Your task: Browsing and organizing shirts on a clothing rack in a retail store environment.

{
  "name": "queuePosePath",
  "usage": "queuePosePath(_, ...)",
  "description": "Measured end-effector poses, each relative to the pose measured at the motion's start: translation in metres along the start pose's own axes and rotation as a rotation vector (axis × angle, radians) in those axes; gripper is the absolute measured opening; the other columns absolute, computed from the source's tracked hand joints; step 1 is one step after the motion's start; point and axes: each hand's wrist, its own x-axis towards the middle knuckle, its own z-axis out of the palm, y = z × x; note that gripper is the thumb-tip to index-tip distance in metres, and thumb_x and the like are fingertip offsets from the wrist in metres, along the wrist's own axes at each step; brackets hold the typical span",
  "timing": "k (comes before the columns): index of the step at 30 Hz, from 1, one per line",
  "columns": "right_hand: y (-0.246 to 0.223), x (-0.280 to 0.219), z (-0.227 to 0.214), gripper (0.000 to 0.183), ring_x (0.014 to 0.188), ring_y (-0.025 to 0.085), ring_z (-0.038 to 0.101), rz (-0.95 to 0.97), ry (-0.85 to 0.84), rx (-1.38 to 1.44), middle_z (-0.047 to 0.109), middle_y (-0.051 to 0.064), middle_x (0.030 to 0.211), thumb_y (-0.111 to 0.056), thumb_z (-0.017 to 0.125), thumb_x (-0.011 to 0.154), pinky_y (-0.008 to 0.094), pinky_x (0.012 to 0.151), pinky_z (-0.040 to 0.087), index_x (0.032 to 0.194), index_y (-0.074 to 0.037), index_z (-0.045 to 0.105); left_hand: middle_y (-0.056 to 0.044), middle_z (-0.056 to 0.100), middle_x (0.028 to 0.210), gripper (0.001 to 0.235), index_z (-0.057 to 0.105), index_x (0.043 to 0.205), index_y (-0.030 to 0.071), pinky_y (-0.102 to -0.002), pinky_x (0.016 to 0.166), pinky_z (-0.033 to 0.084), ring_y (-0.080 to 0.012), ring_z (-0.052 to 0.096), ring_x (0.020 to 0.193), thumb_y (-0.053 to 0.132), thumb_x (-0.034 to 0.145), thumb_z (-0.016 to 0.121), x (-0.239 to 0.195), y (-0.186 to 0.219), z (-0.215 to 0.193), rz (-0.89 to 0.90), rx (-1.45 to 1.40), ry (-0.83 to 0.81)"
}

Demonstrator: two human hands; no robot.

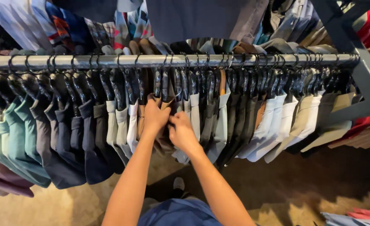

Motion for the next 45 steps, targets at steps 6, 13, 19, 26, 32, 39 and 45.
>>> queuePosePath(6,-0.049,-0.004,0.001,0.090,0.134,0.041,0.039,0.192,0.224,-0.403,0.034,0.023,0.145,-0.017,0.083,0.076,0.050,0.109,0.039,0.149,0.001,0.033,-0.031,0.067,0.110,0.071,0.042,0.137,-0.011,-0.062,0.081,0.057,-0.0525,0.068,0.093,0.020,0.079,0.068,-0.019,-0.030,0.001,0.240,0.218,0.276)
queuePosePath(13,-0.034,0.003,0.034,0.097,0.128,0.053,0.043,0.361,0.185,-0.333,0.029,0.034,0.147,-0.003,0.078,0.075,0.061,0.099,0.046,0.156,-0.003,0.026,-0.013,0.068,0.098,0.087,0.050,0.138,-0.008,-0.043,0.062,0.064,-0.0283,0.074,0.076,0.031,0.069,0.084,-0.020,-0.034,0.009,0.425,0.775,0.469)
queuePosePath(19,-0.086,0.014,0.003,0.096,0.100,0.062,0.061,0.514,0.021,-0.142,0.036,0.029,0.134,-0.004,0.067,0.074,0.066,0.085,0.054,0.157,-0.005,0.018,-0.017,0.065,0.112,0.090,0.034,0.152,0.004,-0.055,0.069,0.060,-0.0429,0.072,0.081,0.063,0.091,0.064,-0.026,-0.034,-0.010,0.349,0.334,0.274)
queuePosePath(26,-0.095,0.001,-0.005,0.102,0.109,0.057,0.055,0.406,0.001,-0.359,0.035,0.032,0.134,-0.002,0.066,0.064,0.058,0.084,0.056,0.155,0.005,0.021,-0.012,0.061,0.112,0.065,0.040,0.154,0.018,-0.048,0.059,0.060,-0.0388,0.072,0.070,0.049,0.100,0.060,-0.046,-0.016,-0.018,0.481,0.376,0.378)
queuePosePath(32,-0.103,-0.007,-0.014,0.101,0.084,0.050,0.067,0.413,-0.004,-0.502,0.042,0.030,0.126,-0.003,0.061,0.063,0.054,0.070,0.061,0.156,0.002,0.023,-0.014,0.045,0.139,0.043,0.052,0.146,0.038,-0.048,0.062,0.061,-0.0386,0.072,0.087,0.036,0.104,0.057,-0.068,0.006,-0.029,0.596,0.340,0.370)
queuePosePath(39,-0.084,-0.007,0.001,0.098,0.083,0.047,0.067,0.346,0.198,-0.542,0.043,0.028,0.123,-0.001,0.068,0.063,0.052,0.062,0.061,0.154,-0.001,0.032,-0.013,0.050,0.137,0.042,0.059,0.137,0.036,-0.035,0.051,0.061,-0.0217,0.073,0.075,0.028,0.096,0.064,-0.075,0.015,-0.040,0.582,0.869,0.480)
queuePosePath(45,-0.108,-0.002,-0.004,0.065,0.078,0.023,0.066,0.158,0.454,-1.034,0.059,0.028,0.121,0.003,0.064,0.077,0.032,0.052,0.058,0.140,-0.001,0.052,-0.016,0.048,0.139,0.049,0.056,0.141,0.033,-0.042,0.053,0.062,-0.0278,0.073,0.079,0.028,0.093,0.062,-0.075,0.012,-0.035,0.565,0.811,0.430)
